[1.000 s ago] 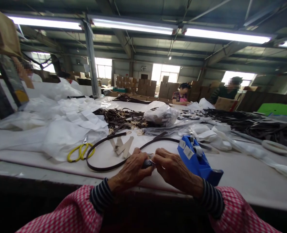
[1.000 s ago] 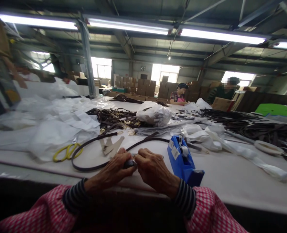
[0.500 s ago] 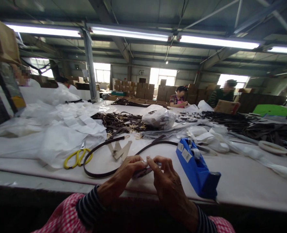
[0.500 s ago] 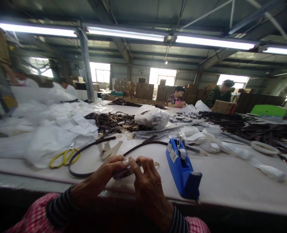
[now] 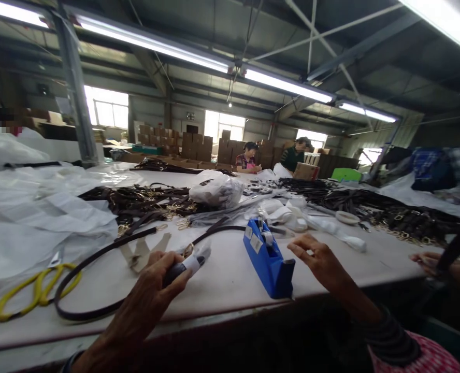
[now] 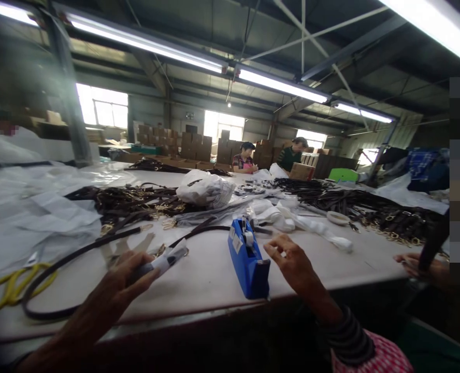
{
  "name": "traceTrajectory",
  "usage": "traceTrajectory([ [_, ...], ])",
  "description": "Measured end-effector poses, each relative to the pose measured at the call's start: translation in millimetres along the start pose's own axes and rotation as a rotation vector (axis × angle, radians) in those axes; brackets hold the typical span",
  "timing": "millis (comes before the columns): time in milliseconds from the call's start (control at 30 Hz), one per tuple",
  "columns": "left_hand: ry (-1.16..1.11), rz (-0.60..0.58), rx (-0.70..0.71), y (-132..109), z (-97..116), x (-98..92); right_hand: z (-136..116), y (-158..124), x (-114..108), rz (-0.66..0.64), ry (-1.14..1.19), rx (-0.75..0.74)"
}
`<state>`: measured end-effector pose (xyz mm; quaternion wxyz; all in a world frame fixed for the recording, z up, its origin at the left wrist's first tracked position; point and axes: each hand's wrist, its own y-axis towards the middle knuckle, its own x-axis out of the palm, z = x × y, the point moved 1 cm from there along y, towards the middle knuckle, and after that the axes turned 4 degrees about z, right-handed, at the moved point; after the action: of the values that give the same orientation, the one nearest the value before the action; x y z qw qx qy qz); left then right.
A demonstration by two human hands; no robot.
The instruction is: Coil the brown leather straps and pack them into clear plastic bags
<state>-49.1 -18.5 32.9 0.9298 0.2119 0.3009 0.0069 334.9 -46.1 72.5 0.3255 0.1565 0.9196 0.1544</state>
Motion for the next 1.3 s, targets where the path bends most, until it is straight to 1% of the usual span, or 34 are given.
traceTrajectory([
  [67, -0.002, 0.023, 0.023, -3.1, -0.6, 5.5, 10.5, 3.4, -0.7, -0.143, 0.055, 0.130],
  [100, -0.003, 0.027, 0.032, -4.0, -1.0, 7.8, 12.4, 2.9, 1.7, -0.177, 0.084, 0.165],
  [167, 0.001, 0.028, 0.038, -4.4, -1.9, 10.7, 11.8, -0.2, 8.4, -0.189, 0.141, 0.212],
  [233, 0.013, 0.018, 0.038, -3.1, -3.1, 11.7, 9.0, -3.7, 14.2, -0.163, 0.233, 0.278],
  [333, 0.015, 0.031, 0.019, -0.5, -5.1, 11.5, 7.3, -6.5, 20.2, -0.082, 0.385, 0.386],
  [400, 0.006, 0.046, 0.000, 0.5, -6.8, 12.0, 8.3, -8.7, 24.5, -0.020, 0.450, 0.414],
  [433, 0.001, 0.051, -0.009, 0.7, -7.8, 12.6, 9.0, -11.0, 27.1, 0.004, 0.462, 0.406],
  [500, -0.009, 0.058, -0.017, 0.8, -10.9, 13.9, 10.2, -19.2, 32.4, 0.104, 0.510, 0.355],
  [600, -0.021, 0.072, -0.031, 2.3, -17.6, 14.5, 11.9, -41.6, 39.7, 0.315, 0.581, 0.263],
  [633, -0.020, 0.073, -0.039, 3.4, -19.7, 14.1, 12.6, -50.4, 42.2, 0.365, 0.602, 0.254],
  [667, -0.019, 0.070, -0.048, 4.6, -21.4, 13.6, 13.3, -58.8, 44.8, 0.388, 0.619, 0.267],
  [767, -0.032, 0.053, -0.068, 8.8, -21.9, 11.9, 16.1, -75.4, 53.3, 0.331, 0.689, 0.377],
  [867, -0.122, 0.010, -0.109, 10.4, -16.4, 11.9, 22.9, -77.7, 59.2, 0.269, 0.746, 0.461],
  [933, -0.229, -0.032, -0.157, 8.6, -11.6, 12.7, 31.1, -78.2, 60.0, 0.264, 0.708, 0.468],
  [1000, -0.323, -0.075, -0.198, 4.6, -6.8, 13.6, 39.8, -82.8, 59.4, 0.256, 0.621, 0.488],
  [1067, -0.366, -0.103, -0.209, -0.3, -1.5, 14.8, 42.7, -90.5, 59.1, 0.226, 0.559, 0.486],
  [1100, -0.369, -0.113, -0.207, -2.7, 1.4, 15.8, 39.8, -94.3, 59.9, 0.200, 0.552, 0.463],
  [1167, -0.352, -0.123, -0.198, -6.8, 8.0, 18.5, 23.4, -99.1, 65.2, 0.098, 0.586, 0.386],
  [1233, -0.313, -0.119, -0.180, -10.5, 15.1, 22.1, -4.5, -98.8, 76.9, -0.034, 0.676, 0.325],
  [1300, -0.253, -0.103, -0.153, -14.2, 21.3, 25.5, -35.6, -92.7, 94.7, -0.135, 0.816, 0.300],
])
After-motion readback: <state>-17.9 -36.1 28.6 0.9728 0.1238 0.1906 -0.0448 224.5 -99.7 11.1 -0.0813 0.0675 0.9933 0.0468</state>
